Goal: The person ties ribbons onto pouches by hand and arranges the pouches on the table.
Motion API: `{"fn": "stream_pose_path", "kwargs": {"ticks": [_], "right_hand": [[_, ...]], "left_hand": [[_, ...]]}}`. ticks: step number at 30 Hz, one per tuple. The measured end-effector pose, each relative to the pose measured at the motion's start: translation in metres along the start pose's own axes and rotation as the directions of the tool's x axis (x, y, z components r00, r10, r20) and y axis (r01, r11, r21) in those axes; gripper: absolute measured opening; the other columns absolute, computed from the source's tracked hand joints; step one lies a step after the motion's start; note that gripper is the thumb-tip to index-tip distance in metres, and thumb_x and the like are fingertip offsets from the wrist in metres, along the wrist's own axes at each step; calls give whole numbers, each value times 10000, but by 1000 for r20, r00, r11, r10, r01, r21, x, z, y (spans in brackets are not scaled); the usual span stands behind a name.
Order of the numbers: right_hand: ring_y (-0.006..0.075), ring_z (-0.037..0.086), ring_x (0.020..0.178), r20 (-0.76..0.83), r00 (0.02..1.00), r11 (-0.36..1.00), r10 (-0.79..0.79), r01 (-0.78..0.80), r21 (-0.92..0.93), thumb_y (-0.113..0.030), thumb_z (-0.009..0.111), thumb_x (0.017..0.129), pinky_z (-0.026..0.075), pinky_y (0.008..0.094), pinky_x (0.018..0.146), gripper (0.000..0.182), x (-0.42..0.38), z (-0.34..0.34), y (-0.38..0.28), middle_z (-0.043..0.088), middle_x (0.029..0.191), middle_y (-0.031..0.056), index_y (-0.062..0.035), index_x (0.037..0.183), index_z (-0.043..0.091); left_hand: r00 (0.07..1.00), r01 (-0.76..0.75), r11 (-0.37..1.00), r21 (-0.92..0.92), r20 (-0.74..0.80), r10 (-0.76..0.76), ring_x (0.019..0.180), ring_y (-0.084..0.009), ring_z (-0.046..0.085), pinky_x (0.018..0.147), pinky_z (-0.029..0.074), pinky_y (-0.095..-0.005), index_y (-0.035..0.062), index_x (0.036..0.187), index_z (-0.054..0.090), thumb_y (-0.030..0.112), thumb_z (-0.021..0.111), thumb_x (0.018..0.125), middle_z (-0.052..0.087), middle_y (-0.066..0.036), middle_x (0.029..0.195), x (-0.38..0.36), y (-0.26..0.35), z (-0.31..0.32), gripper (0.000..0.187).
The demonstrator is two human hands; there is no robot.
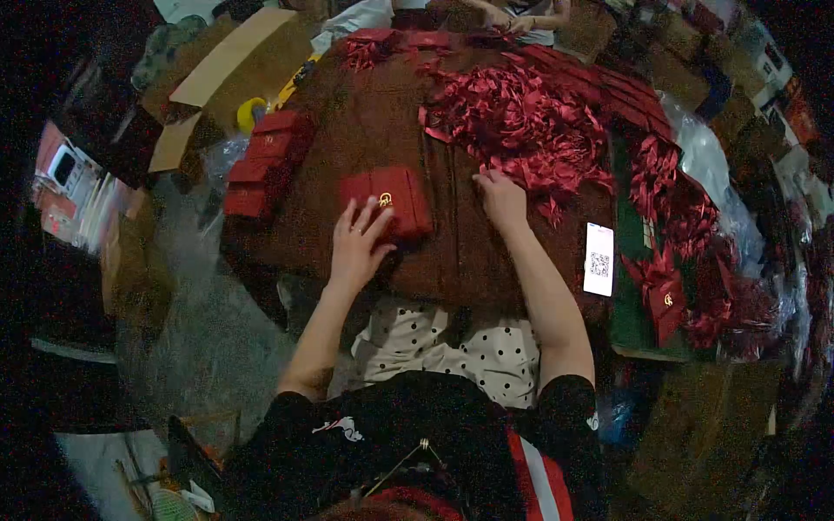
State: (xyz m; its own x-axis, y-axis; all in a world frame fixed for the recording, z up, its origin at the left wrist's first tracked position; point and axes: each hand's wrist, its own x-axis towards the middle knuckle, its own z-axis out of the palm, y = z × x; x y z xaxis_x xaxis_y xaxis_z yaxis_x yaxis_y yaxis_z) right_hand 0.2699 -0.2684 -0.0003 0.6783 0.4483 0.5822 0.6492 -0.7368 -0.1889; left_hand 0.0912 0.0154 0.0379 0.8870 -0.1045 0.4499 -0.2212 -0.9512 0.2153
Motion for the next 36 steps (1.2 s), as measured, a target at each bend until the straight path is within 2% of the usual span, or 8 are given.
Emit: {"fn": "stream_pose_path", "kwargs": {"ticks": [11, 18, 21, 24, 26, 32, 33, 36], "right_hand": [[302, 617, 1000, 328, 944, 942, -20, 127, -310, -63, 622, 853, 576, 423, 689, 260, 8, 26, 19, 506, 1410, 138, -55, 1114, 617], [313, 558, 1081, 175, 967, 976, -187, 163, 141, -173, 714, 783, 553, 402, 758, 267, -38, -13, -30, 553, 1189, 121, -64, 1003, 609], [348, 615, 958, 124, 988, 921, -90, 35, 387, -139, 677, 796, 539, 404, 789, 172, -72, -48, -70, 628, 1069, 99, -63, 929, 599], [151, 615, 841, 362, 874, 413, 324, -475, 777, -110, 601, 922, 501, 304, 755, 61, -123, -71, -78, 648, 1000, 34, -59, 953, 589], [101, 560, 778, 340, 820, 91, 461, -425, 901, -113, 565, 985, 474, 265, 715, 76, -158, -93, -72, 600, 895, 41, -51, 1028, 567], [125, 615, 770, 146, 784, 167, 603, -304, 938, 21, 572, 958, 561, 309, 670, 114, -194, -194, -60, 614, 899, 52, -16, 1063, 594], [131, 630, 798, 163, 753, 195, 637, -362, 912, 32, 621, 932, 553, 291, 698, 118, -192, -201, -63, 641, 909, 54, -3, 1044, 607], [85, 631, 841, 108, 803, 555, 586, -495, 669, -9, 712, 873, 515, 257, 763, 89, -182, -185, -68, 695, 923, 26, -9, 956, 678]], "left_hand": [[970, -99, 994, -46, -228, 86, 1188, -316, 621, 986, 516, -440, 98, 1167, 692, 114, 683, 912, 667, -90, 1257, 7, -16, -7, 256], [590, 35, 952, -305, -763, -266, 973, -290, 664, 903, 513, -364, -28, 1123, 658, 29, 605, 958, 690, -159, 1057, 23, -43, -77, 182], [602, -97, 179, -979, -201, -773, 962, -130, 595, 831, 503, -288, -11, 1161, 598, 80, 608, 983, 643, -61, 1097, 12, 4, -74, 200], [798, 165, -60, -984, 169, -579, 946, -108, 577, 827, 485, -270, 18, 1134, 581, 93, 619, 976, 626, -30, 1076, -13, 56, -48, 179], [816, 307, -134, -942, 333, -472, 1021, -143, 572, 865, 463, -282, 1, 1209, 554, 132, 640, 968, 596, -63, 1149, -26, 87, -22, 288], [729, 609, 49, -792, 534, -429, 916, -153, 591, 839, 485, -312, 29, 1073, 559, 154, 719, 915, 625, -47, 1029, -47, 99, 93, 257], [694, 622, -131, -772, 621, -364, 927, -170, 608, 830, 505, -322, 4, 1234, 541, 224, 762, 884, 638, -81, 1040, -33, 117, 61, 469], [792, 611, 439, -659, 521, -319, 942, -233, 654, 809, 539, -347, -25, 1506, 328, 355, 809, 826, 599, -160, 1167, -17, 121, 24, 916]]}}
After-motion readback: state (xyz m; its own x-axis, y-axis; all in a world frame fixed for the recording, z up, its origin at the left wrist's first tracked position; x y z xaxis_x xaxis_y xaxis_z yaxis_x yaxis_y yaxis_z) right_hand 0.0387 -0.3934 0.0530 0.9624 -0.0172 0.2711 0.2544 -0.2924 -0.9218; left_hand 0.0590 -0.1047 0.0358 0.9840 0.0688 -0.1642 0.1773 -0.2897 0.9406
